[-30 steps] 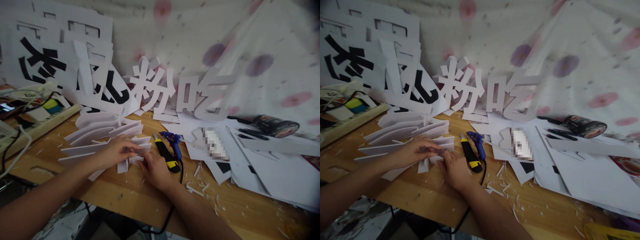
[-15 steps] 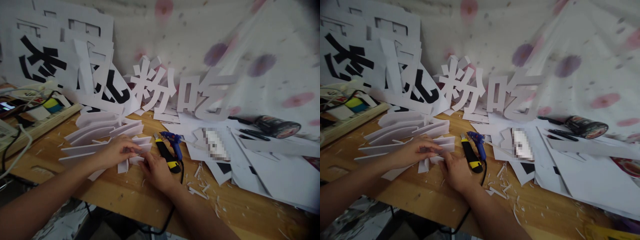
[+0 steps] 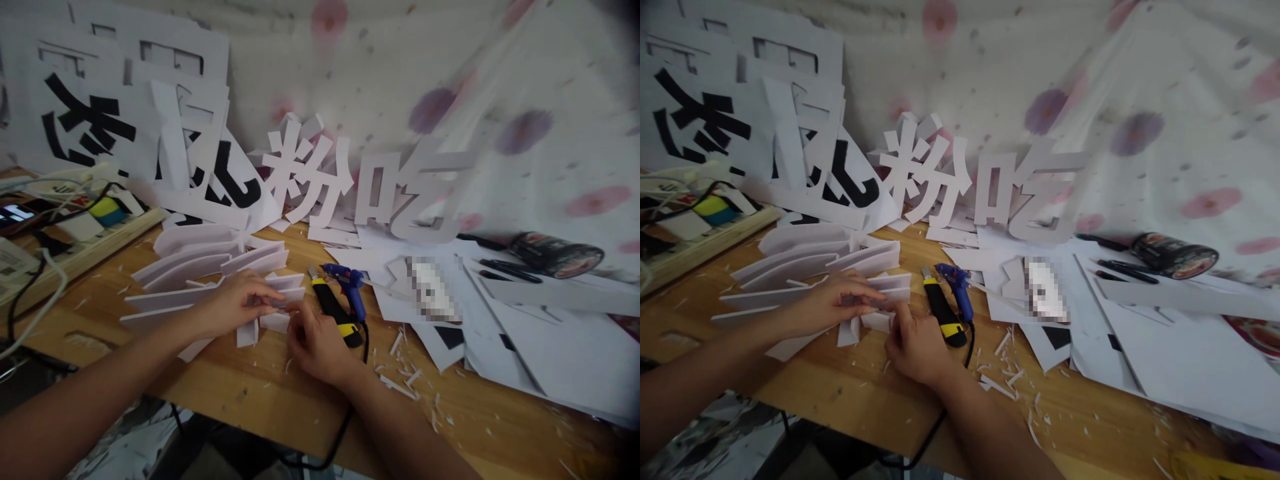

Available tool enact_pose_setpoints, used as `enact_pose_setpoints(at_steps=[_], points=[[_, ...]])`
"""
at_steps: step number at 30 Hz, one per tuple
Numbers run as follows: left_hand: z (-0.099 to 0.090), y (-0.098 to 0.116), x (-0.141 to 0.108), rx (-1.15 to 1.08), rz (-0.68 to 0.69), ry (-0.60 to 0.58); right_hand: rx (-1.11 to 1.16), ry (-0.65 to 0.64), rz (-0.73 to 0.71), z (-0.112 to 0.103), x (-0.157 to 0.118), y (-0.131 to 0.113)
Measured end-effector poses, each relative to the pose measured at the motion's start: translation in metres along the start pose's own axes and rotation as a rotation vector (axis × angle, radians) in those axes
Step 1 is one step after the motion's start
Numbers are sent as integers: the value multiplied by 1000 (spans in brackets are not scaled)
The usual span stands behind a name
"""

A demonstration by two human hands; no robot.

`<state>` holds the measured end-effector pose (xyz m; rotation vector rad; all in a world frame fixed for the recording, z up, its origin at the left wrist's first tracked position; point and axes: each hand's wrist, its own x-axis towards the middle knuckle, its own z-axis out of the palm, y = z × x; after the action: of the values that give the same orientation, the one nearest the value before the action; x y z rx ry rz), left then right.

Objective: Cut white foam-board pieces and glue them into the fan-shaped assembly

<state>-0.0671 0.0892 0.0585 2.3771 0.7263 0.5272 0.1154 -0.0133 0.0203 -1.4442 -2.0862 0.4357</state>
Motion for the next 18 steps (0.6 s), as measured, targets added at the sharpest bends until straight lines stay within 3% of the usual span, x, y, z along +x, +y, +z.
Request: enact_pose_setpoints(at_steps=[6,11,15,18], points=[[-3,3,-2,-91,-109,-36,14,98,82,-7,0,0],[-17,13,0,-271,-243,-97,35,173,149,-14,-2,4],[-29,16,3,-221,-290,-63,59,160,69,-17,-2,3],[-30,14,4,-71,-240,2,86,78,0,-14,-1,0]])
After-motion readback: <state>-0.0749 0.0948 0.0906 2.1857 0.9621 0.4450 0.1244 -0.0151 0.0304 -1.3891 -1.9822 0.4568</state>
